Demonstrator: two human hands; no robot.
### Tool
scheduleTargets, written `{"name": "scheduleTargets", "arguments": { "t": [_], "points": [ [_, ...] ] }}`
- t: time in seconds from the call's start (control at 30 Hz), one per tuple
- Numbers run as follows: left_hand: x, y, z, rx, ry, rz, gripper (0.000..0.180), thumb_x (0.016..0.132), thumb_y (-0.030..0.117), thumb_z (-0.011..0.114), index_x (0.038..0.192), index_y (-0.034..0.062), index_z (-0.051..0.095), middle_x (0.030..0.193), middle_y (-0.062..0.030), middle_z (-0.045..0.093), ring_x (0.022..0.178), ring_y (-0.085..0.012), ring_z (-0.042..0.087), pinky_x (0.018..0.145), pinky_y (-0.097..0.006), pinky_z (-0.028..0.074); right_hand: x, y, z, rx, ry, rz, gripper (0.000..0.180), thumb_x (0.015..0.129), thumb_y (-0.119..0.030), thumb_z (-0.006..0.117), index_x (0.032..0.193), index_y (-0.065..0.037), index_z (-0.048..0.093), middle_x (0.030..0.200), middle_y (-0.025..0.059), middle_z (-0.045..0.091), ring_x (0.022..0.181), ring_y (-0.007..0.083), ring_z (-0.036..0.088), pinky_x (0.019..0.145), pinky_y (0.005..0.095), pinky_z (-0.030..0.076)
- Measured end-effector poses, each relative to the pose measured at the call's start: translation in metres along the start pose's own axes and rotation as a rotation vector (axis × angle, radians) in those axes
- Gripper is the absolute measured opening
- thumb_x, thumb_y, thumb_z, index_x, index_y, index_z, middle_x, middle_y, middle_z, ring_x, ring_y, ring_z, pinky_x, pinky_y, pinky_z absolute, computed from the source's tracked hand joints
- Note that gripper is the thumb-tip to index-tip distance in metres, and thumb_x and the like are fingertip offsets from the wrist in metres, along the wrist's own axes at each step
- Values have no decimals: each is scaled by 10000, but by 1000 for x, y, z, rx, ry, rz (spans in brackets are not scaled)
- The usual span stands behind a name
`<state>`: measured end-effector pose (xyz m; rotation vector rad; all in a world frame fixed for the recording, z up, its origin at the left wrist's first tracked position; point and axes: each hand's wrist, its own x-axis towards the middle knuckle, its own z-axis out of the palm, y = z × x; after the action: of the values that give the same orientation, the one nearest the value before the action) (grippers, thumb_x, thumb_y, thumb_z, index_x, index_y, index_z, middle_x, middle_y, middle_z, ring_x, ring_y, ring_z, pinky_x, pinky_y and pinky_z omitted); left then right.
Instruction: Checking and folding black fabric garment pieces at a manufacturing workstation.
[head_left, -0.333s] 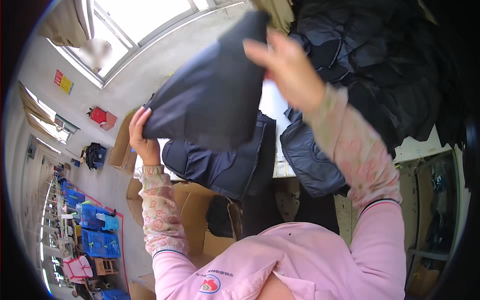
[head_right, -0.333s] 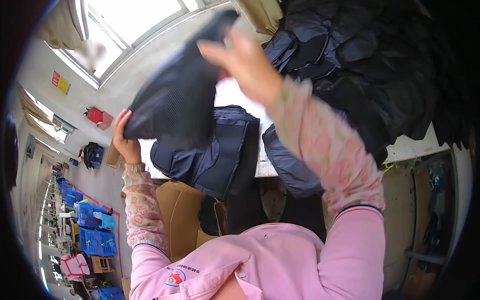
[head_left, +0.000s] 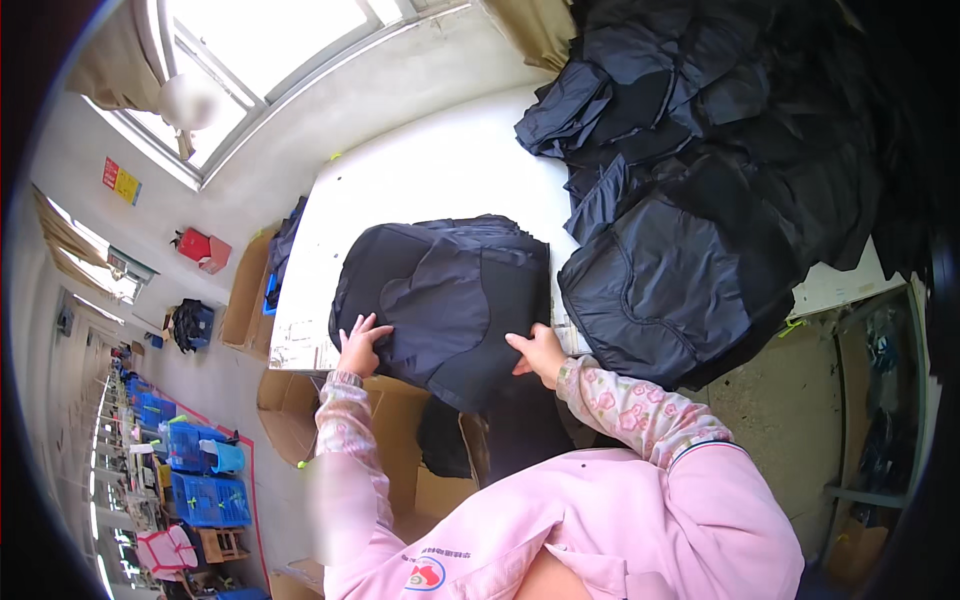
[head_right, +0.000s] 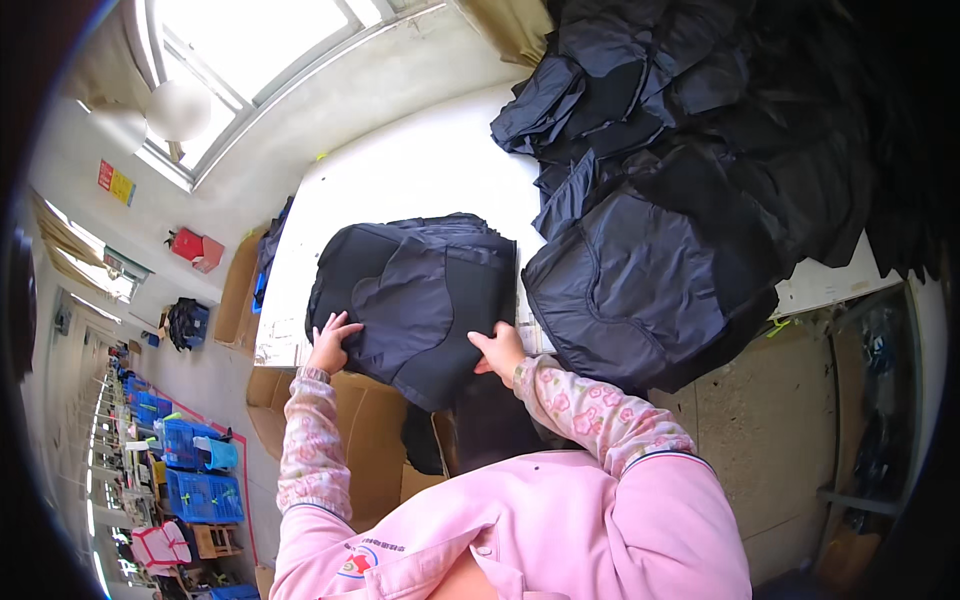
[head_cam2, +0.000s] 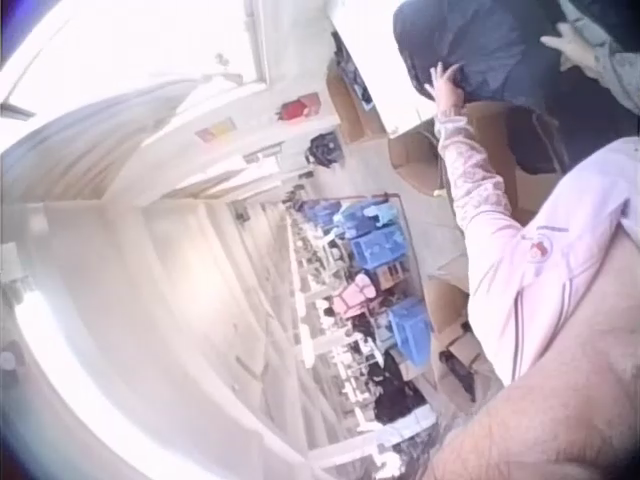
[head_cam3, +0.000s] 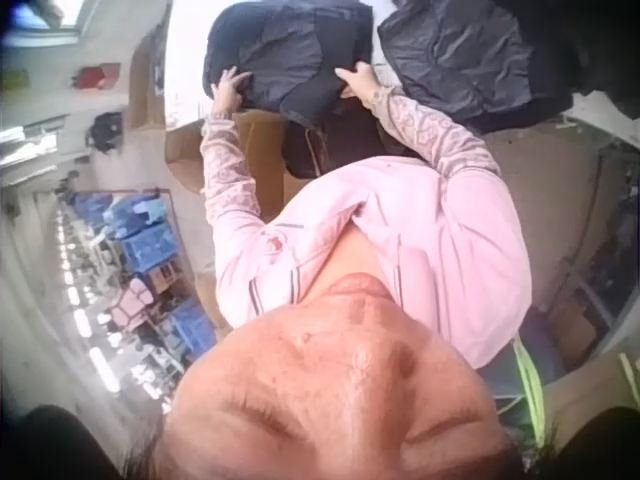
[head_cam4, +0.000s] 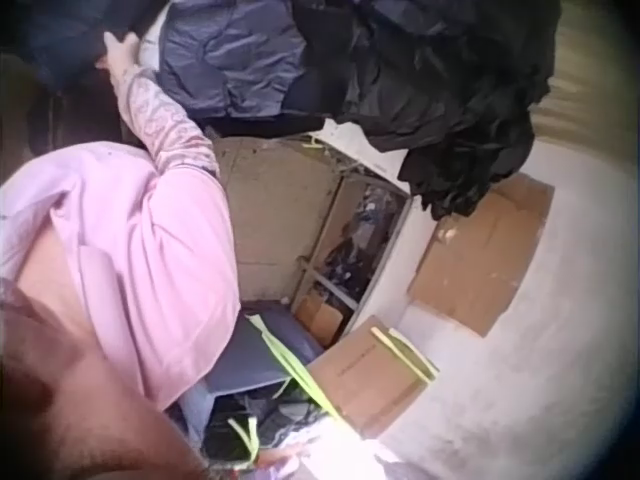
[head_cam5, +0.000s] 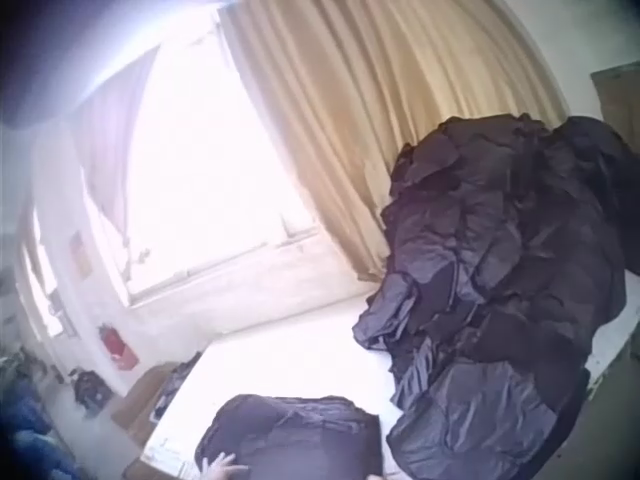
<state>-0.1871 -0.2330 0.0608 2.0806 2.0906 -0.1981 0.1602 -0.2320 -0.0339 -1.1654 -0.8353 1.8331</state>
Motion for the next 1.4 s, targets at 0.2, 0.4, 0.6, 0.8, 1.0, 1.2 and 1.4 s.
{"name": "scheduleTargets", "arguments": {
  "t": [0.2, 0.4, 0.6, 0.8, 1.0, 1.2, 1.4],
  "points": [
    [-34, 121, -53, -300, -24, 546, 732, 812, 185, 719, 1457, 236, 377, 1572, -167, 174, 1462, -385, 103, 1108, -646, 102, -5, -19, 2, -122, -30, -39, 351, 871, -226, 675, 1008, 52, 511, 839, 161, 638, 548, 229, 647, 430, 333, 544],
    [-13, 138, 70, -234, 181, 308, 847, 823, 597, 615, 1497, 196, 294, 1565, -176, 191, 1456, -367, 128, 1112, -637, 88, 35, -51, -1, -436, 2, -281, 358, 883, -321, 661, 874, 10, 526, 672, 103, 623, 466, 164, 601, 368, 286, 451],
    [-5, 148, 78, -311, 196, 188, 853, 822, 604, 614, 1499, 199, 290, 1574, -152, 187, 1466, -331, 118, 1120, -622, 46, 75, -120, -31, -651, 65, -419, 294, 857, -320, 674, 902, -36, 613, 650, 87, 638, 530, 185, 635, 574, 341, 498],
    [-8, 143, 74, -326, 174, 170, 852, 818, 588, 631, 1499, 205, 291, 1575, -148, 189, 1467, -327, 114, 1123, -614, 34, -4, -181, -180, -1255, 644, -875, 338, 754, -225, 750, 1041, -97, 624, 1041, 148, 632, 1000, 327, 603, 810, 423, 491],
    [-4, 147, 67, -390, 162, 176, 811, 826, 523, 663, 1483, 195, 320, 1553, -184, 218, 1454, -355, 146, 1125, -605, 70, -115, -178, -348, -1058, 1410, -312, 638, 761, -263, 779, 1298, -85, 484, 1014, 136, 655, 967, 307, 619, 820, 394, 494],
    [-8, 233, -4, -574, 481, 552, 681, 809, 298, 745, 1382, 85, 445, 1449, -223, 361, 1360, -400, 319, 1122, -480, 242, -126, -212, -313, -1107, 1268, -662, 563, 807, -228, 729, 1299, -93, 493, 983, 144, 664, 918, 310, 640, 826, 376, 493],
    [-14, 309, -16, -771, 329, 802, 682, 799, 248, 768, 1378, 82, 448, 1453, -218, 346, 1349, -397, 340, 1094, -438, 312, -109, -180, -414, -996, 1161, -273, 653, 746, -308, 781, 1309, -98, 526, 1254, 195, 595, 1147, 368, 569, 965, 394, 452]
  ]
}}
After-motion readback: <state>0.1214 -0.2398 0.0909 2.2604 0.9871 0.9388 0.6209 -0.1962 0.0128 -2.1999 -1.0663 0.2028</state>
